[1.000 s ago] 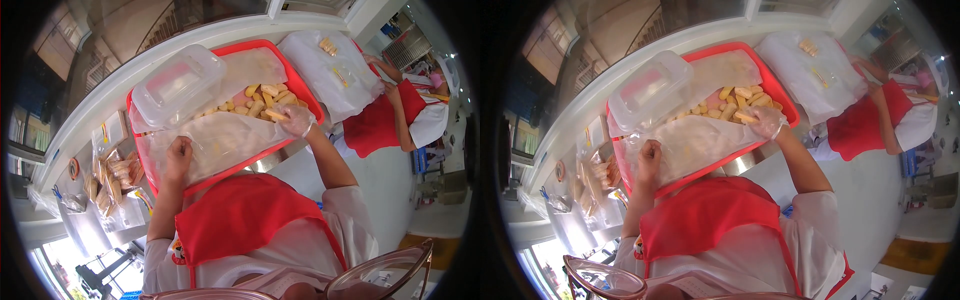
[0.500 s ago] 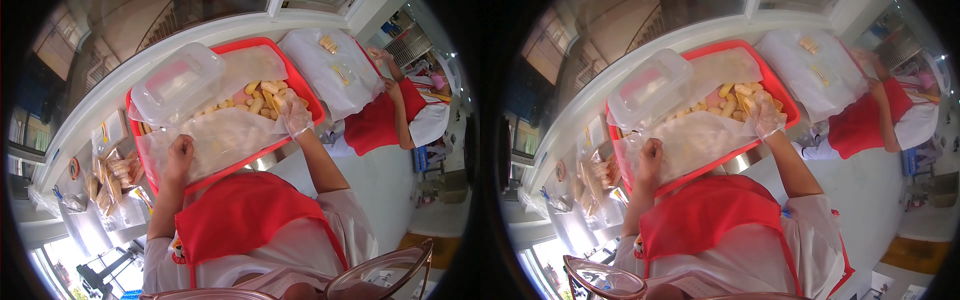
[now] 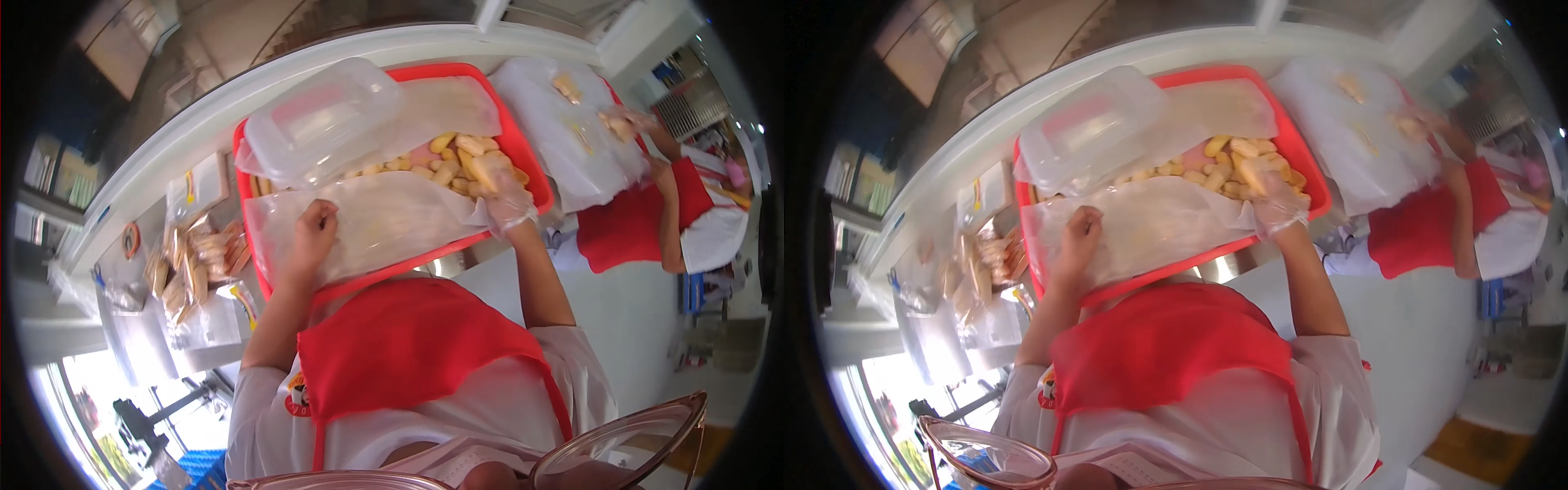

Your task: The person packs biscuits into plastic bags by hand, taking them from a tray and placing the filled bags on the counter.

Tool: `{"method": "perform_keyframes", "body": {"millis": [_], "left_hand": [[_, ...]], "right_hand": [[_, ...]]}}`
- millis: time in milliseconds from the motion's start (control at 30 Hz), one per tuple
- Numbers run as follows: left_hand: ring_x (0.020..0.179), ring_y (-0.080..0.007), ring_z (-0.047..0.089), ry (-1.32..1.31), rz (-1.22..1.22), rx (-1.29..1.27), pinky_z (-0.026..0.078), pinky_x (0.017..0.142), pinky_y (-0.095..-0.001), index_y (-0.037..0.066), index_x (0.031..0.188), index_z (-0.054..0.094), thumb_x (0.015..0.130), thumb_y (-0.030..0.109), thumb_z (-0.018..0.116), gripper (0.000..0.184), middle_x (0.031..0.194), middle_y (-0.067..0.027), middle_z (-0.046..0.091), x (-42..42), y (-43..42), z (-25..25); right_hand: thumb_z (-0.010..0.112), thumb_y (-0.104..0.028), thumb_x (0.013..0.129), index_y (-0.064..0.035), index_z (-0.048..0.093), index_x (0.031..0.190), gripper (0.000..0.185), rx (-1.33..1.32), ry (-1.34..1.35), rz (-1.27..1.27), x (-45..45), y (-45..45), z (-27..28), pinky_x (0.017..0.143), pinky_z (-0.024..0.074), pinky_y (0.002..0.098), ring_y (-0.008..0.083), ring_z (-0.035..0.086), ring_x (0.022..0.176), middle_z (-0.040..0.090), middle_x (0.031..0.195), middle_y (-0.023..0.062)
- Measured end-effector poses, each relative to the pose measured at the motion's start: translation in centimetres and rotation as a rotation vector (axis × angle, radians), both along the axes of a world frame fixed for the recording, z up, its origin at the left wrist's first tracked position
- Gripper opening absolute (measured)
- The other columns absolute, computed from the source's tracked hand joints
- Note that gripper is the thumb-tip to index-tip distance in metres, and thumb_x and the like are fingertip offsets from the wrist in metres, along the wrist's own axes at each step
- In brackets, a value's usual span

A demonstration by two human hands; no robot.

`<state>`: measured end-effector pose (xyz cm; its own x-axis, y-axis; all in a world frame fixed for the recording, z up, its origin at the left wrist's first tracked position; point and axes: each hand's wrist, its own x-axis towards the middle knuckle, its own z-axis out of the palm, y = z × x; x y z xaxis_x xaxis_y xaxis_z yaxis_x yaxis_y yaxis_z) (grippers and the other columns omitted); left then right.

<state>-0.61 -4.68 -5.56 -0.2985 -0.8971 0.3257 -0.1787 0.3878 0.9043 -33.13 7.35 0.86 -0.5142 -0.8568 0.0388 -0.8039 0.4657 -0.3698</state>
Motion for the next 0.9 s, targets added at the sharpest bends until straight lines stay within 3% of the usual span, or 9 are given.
{"method": "perform_keyframes", "body": {"millis": [100,200,267,367,467,567,667,767,900], "left_hand": [[0.049,-0.0046,0.04,-0.057,0.022,0.159,0.033,0.044,-0.0224,0.003,0.083,0.057,0.076,0.003,0.054,0.008,0.055,0.0013,0.047,-0.4,0.4,1.0],[0.048,-0.0044,0.041,-0.061,0.009,0.249,0.033,0.044,-0.0222,0.004,0.083,0.057,0.075,0.005,0.055,0.009,0.053,0.0015,0.046,-0.9,0.5,1.4],[0.047,-0.0042,0.04,-0.019,0.006,0.291,0.033,0.043,-0.0218,0.003,0.084,0.057,0.076,0.005,0.054,0.009,0.052,0.0011,0.046,-1.3,0.9,2.5],[0.047,-0.004,0.041,0.046,0.004,0.337,0.033,0.043,-0.0211,0.002,0.085,0.057,0.077,0.005,0.055,0.009,0.052,0.0005,0.047,-1.2,1.5,3.8],[0.048,-0.0043,0.043,-0.02,0.016,0.212,0.034,0.043,-0.0208,0.001,0.085,0.056,0.077,0.005,0.056,0.009,0.053,-0.0004,0.048,-0.9,2.4,5.2],[0.05,-0.0114,0.051,-0.105,-0.011,0.083,0.04,0.046,-0.0251,0.002,0.081,0.055,0.074,0.004,0.057,0.007,0.055,-0.0052,0.052,-1.9,4.6,7.8],[0.052,-0.02,0.054,-0.18,-0.046,-0.206,0.043,0.047,-0.0291,0.003,0.077,0.054,0.073,0.003,0.058,0.006,0.059,-0.0095,0.053,-2.9,5.4,8.3],[0.052,-0.025,0.054,-0.116,-0.001,-0.238,0.043,0.047,-0.0316,0.003,0.076,0.053,0.071,0.001,0.058,0.008,0.062,-0.011,0.054,-3.2,5.3,8.8],[0.054,-0.0253,0.054,-0.097,0.012,-0.337,0.044,0.049,-0.0328,0.003,0.075,0.052,0.069,0.0,0.059,0.01,0.062,-0.0101,0.052,-2.6,5.2,8.8]], "right_hand": [[0.065,-0.017,0.072,-0.0071,0.046,0.113,0.046,-0.373,-0.135,0.059,2.4,-0.7,1.4,0.078,0.0436,0.0304,0.0233,0.055,0.09,0.054,0.096,0.0099],[0.069,-0.014,0.069,-0.0032,0.051,0.098,0.036,-0.487,-0.668,0.376,8.1,-1.0,1.4,0.067,0.0464,0.0325,0.0289,0.055,0.08,0.055,0.095,0.014],[0.067,-0.013,0.071,-0.004,0.052,0.098,0.031,-0.398,-0.791,0.562,11.6,-1.0,1.5,0.069,0.046,0.0314,0.026,0.055,0.08,0.055,0.093,0.0124],[0.063,-0.006,0.075,-0.0034,0.053,0.103,0.03,-0.495,-0.462,0.817,12.9,-2.2,-1.3,0.073,0.0444,0.0251,0.014,0.053,0.085,0.053,0.095,0.0056],[0.063,-0.006,0.075,-0.0043,0.052,0.106,0.034,-0.453,-0.32,0.872,13.8,-2.2,-0.8,0.072,0.0447,0.0245,0.0133,0.053,0.083,0.053,0.096,0.0054],[0.063,-0.01,0.074,-0.0048,0.053,0.106,0.034,-0.15,-1.09,0.477,14.9,-2.4,-1.3,0.072,0.0444,0.0268,0.0179,0.054,0.085,0.053,0.097,0.0092],[0.06,-0.012,0.077,-0.0031,0.05,0.109,0.035,-0.155,-1.611,0.278,15.6,-2.9,0.7,0.071,0.0442,0.0243,0.0161,0.054,0.084,0.052,0.099,0.0083],[0.059,-0.013,0.078,-0.003,0.048,0.11,0.036,-0.377,-0.741,0.791,15.3,-3.4,-0.8,0.07,0.0444,0.0236,0.0136,0.053,0.082,0.052,0.1,0.0075],[0.057,-0.012,0.076,-0.007,0.052,0.103,0.028,-0.392,-0.511,1.016,15.3,-3.2,-1.3,0.07,0.0447,0.0284,0.0201,0.055,0.083,0.053,0.101,0.0085]]}}
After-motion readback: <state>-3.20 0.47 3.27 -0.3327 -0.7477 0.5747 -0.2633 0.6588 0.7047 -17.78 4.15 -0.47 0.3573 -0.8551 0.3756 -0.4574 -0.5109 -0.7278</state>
